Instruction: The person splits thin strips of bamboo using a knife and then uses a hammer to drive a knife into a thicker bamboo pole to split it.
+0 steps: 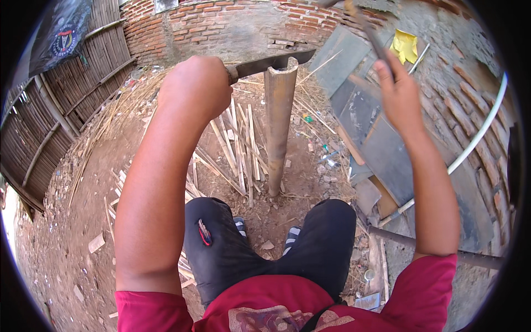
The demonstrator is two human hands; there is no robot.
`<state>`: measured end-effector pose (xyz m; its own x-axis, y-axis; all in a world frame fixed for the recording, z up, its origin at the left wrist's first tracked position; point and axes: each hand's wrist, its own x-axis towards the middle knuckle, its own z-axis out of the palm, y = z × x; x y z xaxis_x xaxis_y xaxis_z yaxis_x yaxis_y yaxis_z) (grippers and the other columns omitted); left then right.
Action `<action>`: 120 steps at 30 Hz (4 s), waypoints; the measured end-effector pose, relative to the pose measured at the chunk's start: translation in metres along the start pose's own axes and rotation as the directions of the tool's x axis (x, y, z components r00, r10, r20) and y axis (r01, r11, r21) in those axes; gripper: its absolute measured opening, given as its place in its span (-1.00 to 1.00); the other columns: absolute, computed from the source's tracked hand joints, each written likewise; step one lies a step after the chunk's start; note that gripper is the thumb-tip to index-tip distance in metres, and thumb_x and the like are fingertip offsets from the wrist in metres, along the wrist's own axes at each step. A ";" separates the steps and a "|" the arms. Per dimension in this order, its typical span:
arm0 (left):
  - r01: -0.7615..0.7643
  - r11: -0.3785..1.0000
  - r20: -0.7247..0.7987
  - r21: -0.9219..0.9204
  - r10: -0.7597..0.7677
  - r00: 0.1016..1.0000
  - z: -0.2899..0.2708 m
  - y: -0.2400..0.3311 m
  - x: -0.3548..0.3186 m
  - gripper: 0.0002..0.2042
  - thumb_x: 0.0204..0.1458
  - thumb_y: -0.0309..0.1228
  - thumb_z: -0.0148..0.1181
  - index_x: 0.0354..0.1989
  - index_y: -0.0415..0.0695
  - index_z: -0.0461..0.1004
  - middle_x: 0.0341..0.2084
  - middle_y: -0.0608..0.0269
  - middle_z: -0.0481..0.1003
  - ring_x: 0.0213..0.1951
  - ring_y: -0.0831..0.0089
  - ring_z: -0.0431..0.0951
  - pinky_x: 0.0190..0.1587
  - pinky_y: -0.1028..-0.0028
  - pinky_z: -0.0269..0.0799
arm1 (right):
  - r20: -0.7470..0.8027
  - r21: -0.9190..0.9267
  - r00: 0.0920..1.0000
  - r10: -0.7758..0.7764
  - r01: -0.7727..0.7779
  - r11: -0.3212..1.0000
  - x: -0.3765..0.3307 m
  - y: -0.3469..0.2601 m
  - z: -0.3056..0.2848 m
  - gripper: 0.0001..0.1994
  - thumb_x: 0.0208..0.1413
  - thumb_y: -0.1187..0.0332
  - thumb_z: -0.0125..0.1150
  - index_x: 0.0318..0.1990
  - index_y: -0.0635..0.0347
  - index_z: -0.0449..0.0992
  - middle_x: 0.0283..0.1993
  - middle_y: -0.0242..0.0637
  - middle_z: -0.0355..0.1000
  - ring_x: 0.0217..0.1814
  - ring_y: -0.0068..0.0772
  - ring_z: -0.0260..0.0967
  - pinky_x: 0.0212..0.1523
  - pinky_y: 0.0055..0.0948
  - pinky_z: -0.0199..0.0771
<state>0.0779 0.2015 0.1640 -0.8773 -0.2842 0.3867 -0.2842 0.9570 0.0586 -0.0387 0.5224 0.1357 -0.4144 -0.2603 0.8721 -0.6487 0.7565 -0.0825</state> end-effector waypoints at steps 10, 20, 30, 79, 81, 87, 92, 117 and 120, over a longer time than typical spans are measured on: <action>0.015 0.997 -0.062 0.077 -0.010 0.998 -0.014 -0.009 0.002 -0.77 0.09 -0.25 0.35 -0.24 -0.16 0.70 -0.31 -0.05 0.65 -0.23 0.02 0.67 -0.11 0.13 0.58 | 0.023 0.368 0.987 0.158 -0.156 0.917 0.018 -0.066 -0.034 -0.55 0.36 0.06 0.13 0.21 0.18 0.51 -0.28 -0.12 0.61 -0.30 -0.23 0.56 -0.25 -0.28 0.46; -0.014 1.000 0.021 -0.014 0.014 1.000 0.007 0.011 0.005 -0.77 0.10 -0.24 0.34 -0.21 -0.13 0.70 -0.31 -0.02 0.65 -0.23 0.03 0.67 -0.13 0.14 0.59 | 0.081 0.264 0.991 0.108 -0.125 0.956 0.013 -0.088 -0.038 -0.56 0.35 0.08 0.14 0.22 0.17 0.51 -0.26 -0.07 0.62 -0.29 -0.17 0.57 -0.24 -0.28 0.47; 0.016 1.000 -0.004 -0.010 -0.016 1.000 0.007 0.009 0.000 -0.77 0.08 -0.24 0.37 -0.20 -0.12 0.70 -0.29 0.03 0.67 -0.20 0.05 0.68 -0.11 0.15 0.60 | -0.006 0.243 0.999 -0.049 0.049 0.969 0.016 -0.086 -0.038 -0.59 0.32 0.12 0.17 0.20 0.13 0.52 -0.26 0.04 0.59 -0.22 0.00 0.59 -0.16 -0.19 0.51; -0.015 0.998 0.048 -0.061 0.018 0.999 0.022 0.020 0.002 -0.74 0.07 -0.24 0.39 -0.13 -0.08 0.69 -0.27 0.05 0.66 -0.18 0.11 0.68 -0.10 0.20 0.60 | 0.289 0.017 0.956 -0.044 0.041 0.999 -0.003 -0.087 -0.027 -0.57 0.37 0.11 0.11 0.30 0.02 0.47 -0.17 -0.08 0.62 -0.21 -0.25 0.59 -0.14 -0.29 0.49; 0.016 1.000 0.000 0.012 -0.016 1.000 -0.006 0.009 -0.008 -0.75 0.07 -0.24 0.38 -0.14 -0.09 0.69 -0.27 0.06 0.66 -0.18 0.11 0.68 -0.10 0.19 0.60 | 0.280 0.077 0.959 -0.043 0.022 0.997 0.010 -0.099 -0.040 -0.57 0.37 0.11 0.11 0.31 0.02 0.46 -0.12 -0.08 0.63 -0.17 -0.27 0.60 -0.11 -0.32 0.50; -0.007 0.999 0.056 -0.042 0.010 0.998 0.015 0.016 0.001 -0.74 0.09 -0.23 0.38 -0.10 -0.07 0.68 -0.27 0.06 0.66 -0.18 0.10 0.67 -0.10 0.18 0.60 | -0.134 0.137 0.966 -0.221 0.239 0.961 0.018 -0.061 -0.025 -0.55 0.37 0.08 0.12 0.31 0.01 0.45 -0.08 -0.01 0.62 -0.16 -0.16 0.62 -0.08 -0.26 0.51; -0.001 1.000 0.040 -0.007 0.001 0.999 0.015 0.013 -0.001 -0.71 0.06 -0.20 0.41 -0.09 -0.06 0.68 -0.25 0.06 0.66 -0.16 0.11 0.67 -0.09 0.19 0.60 | 0.304 -0.009 0.951 -0.057 0.063 0.998 0.008 -0.093 -0.045 -0.54 0.37 0.11 0.11 0.33 0.04 0.41 -0.13 0.08 0.58 -0.17 -0.05 0.60 -0.11 -0.19 0.50; -0.026 1.000 0.074 -0.014 0.027 0.997 0.022 0.009 0.001 -0.74 0.06 -0.21 0.40 -0.08 0.06 0.69 -0.26 0.10 0.66 -0.16 0.13 0.67 -0.09 0.21 0.60 | 0.041 0.214 0.996 -0.081 0.070 0.974 0.013 -0.089 -0.029 -0.56 0.38 0.14 0.11 0.34 -0.02 0.41 -0.07 -0.04 0.63 -0.10 -0.12 0.61 -0.07 -0.30 0.51; -0.027 0.999 0.055 -0.029 0.029 0.998 0.025 0.010 0.001 -0.74 0.06 -0.22 0.40 -0.09 0.03 0.69 -0.27 0.10 0.66 -0.17 0.12 0.67 -0.09 0.20 0.60 | 0.115 0.121 0.983 -0.141 0.127 0.984 -0.004 -0.088 -0.012 -0.56 0.38 0.13 0.09 0.36 -0.06 0.40 -0.24 -0.15 0.61 -0.24 -0.11 0.59 -0.19 -0.20 0.51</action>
<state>0.0642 0.2095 0.1423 -0.9049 -0.2596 0.3373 -0.2490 0.9656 0.0751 0.0283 0.4640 0.1452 -0.3892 -0.4315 0.8138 -0.7685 0.6392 -0.0286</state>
